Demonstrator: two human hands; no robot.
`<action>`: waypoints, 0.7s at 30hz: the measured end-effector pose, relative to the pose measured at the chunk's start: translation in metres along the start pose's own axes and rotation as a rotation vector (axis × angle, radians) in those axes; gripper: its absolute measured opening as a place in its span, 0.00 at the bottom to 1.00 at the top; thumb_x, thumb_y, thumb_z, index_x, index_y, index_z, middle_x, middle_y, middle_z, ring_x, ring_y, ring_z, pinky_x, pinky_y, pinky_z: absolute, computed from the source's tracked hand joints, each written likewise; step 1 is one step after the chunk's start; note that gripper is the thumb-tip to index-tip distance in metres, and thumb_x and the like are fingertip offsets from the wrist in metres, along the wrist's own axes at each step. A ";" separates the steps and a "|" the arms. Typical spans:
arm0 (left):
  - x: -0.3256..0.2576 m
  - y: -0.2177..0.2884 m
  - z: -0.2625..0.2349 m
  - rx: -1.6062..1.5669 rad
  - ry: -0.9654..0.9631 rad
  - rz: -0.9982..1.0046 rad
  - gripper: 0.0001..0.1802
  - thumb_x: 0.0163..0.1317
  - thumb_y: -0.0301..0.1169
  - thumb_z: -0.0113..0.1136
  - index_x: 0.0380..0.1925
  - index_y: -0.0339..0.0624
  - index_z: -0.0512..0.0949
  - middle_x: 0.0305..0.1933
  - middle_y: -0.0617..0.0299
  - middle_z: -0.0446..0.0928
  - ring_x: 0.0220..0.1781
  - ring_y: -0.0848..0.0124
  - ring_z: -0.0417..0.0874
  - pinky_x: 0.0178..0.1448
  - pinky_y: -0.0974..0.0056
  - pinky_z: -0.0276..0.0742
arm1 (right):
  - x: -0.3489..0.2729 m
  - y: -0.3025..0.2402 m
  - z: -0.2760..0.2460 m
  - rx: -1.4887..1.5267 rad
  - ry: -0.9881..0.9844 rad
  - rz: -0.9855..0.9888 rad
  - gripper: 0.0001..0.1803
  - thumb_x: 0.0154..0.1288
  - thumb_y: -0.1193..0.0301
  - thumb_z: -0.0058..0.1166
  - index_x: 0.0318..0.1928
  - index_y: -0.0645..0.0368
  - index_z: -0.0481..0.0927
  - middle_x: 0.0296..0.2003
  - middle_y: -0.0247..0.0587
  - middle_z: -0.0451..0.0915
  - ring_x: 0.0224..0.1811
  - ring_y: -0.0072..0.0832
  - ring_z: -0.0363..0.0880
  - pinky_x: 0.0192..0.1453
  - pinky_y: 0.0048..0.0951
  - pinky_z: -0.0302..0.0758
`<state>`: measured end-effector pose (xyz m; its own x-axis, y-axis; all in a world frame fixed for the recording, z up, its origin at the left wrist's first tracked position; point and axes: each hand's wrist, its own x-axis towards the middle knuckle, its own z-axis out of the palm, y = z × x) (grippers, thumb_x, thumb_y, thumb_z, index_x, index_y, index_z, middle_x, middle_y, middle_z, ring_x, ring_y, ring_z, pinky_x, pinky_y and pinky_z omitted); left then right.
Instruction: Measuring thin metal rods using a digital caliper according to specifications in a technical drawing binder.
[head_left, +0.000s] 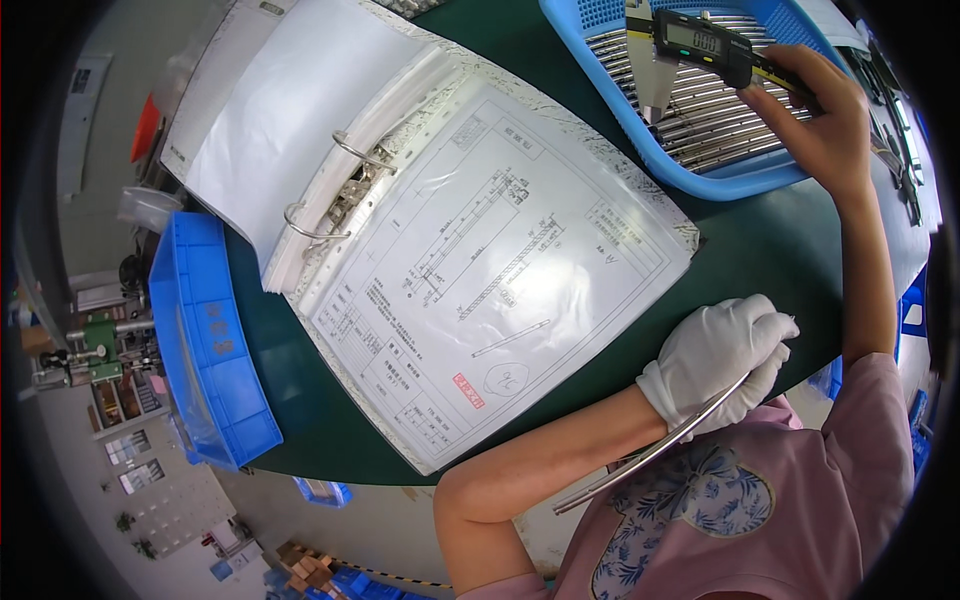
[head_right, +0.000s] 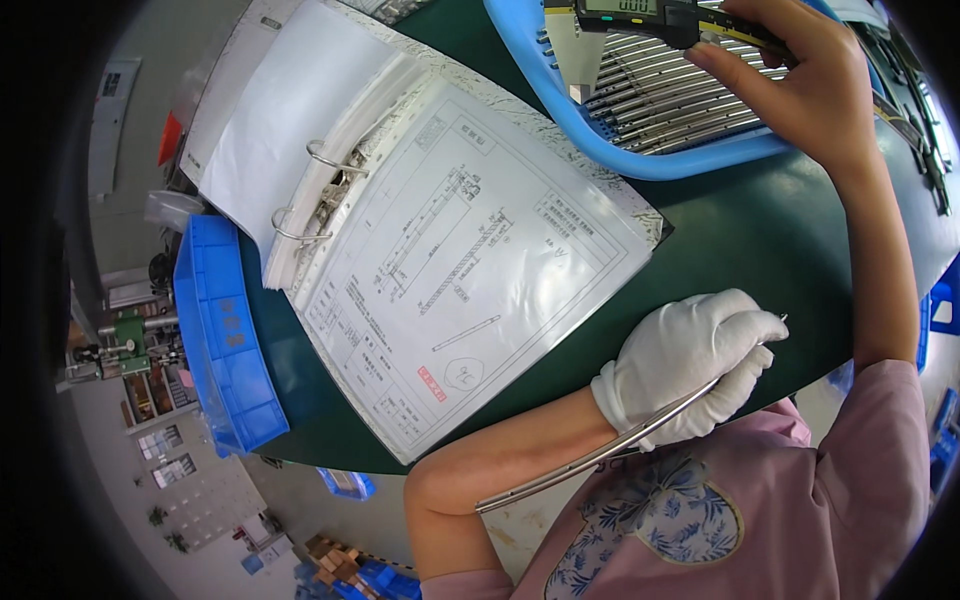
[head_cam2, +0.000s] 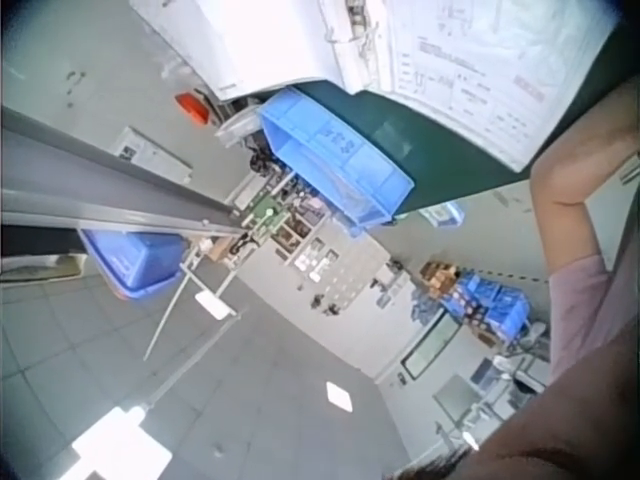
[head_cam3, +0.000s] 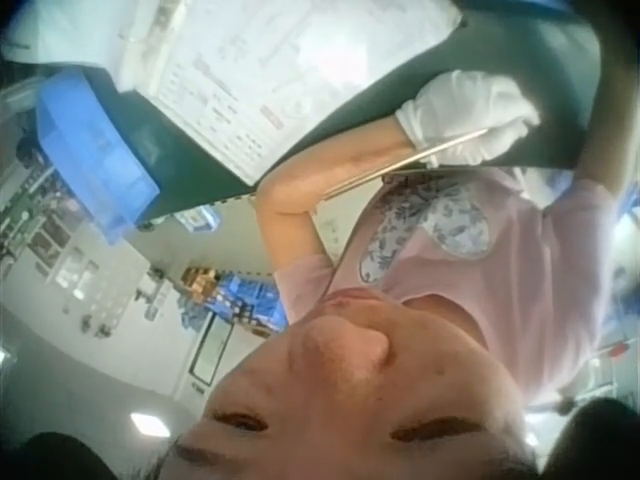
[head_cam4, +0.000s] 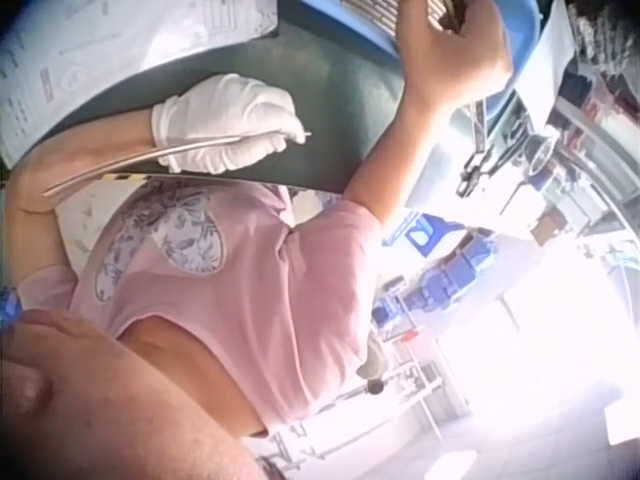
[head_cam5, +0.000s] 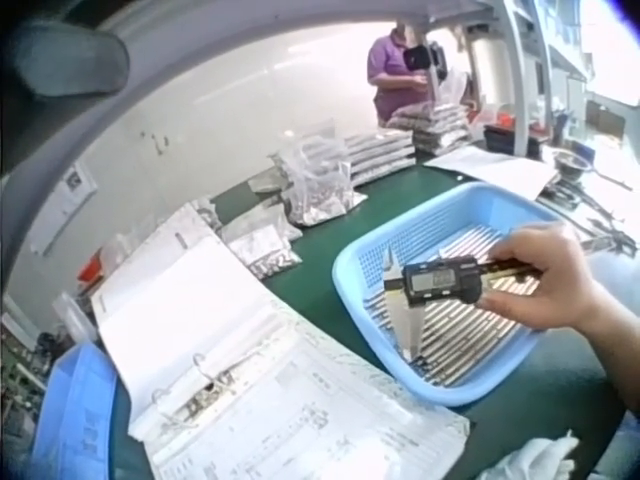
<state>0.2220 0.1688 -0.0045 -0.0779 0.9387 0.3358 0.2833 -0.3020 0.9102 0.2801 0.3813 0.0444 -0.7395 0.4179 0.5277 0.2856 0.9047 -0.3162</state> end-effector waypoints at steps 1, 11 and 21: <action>0.000 0.000 0.000 0.003 -0.005 0.001 0.08 0.55 0.27 0.53 0.35 0.38 0.74 0.32 0.53 0.74 0.31 0.55 0.77 0.35 0.58 0.75 | 0.000 -0.001 -0.001 0.004 -0.013 0.023 0.19 0.51 0.73 0.64 0.43 0.67 0.76 0.34 0.42 0.79 0.34 0.19 0.78 0.38 0.18 0.74; -0.001 -0.001 0.001 -0.002 -0.004 0.002 0.08 0.54 0.28 0.53 0.35 0.38 0.74 0.32 0.53 0.74 0.31 0.55 0.77 0.35 0.57 0.75 | -0.001 0.003 0.001 0.022 -0.021 -0.011 0.20 0.50 0.73 0.65 0.43 0.67 0.76 0.35 0.43 0.79 0.37 0.22 0.79 0.40 0.20 0.75; -0.001 -0.001 0.000 0.006 -0.003 0.016 0.08 0.54 0.28 0.53 0.35 0.38 0.74 0.32 0.53 0.74 0.31 0.55 0.77 0.35 0.57 0.75 | 0.001 0.001 0.000 0.017 -0.004 -0.059 0.20 0.49 0.72 0.65 0.43 0.67 0.76 0.35 0.45 0.79 0.38 0.25 0.80 0.42 0.22 0.76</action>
<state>0.2222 0.1680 -0.0056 -0.0702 0.9345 0.3491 0.2902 -0.3157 0.9034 0.2801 0.3830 0.0446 -0.7574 0.3631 0.5426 0.2306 0.9263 -0.2980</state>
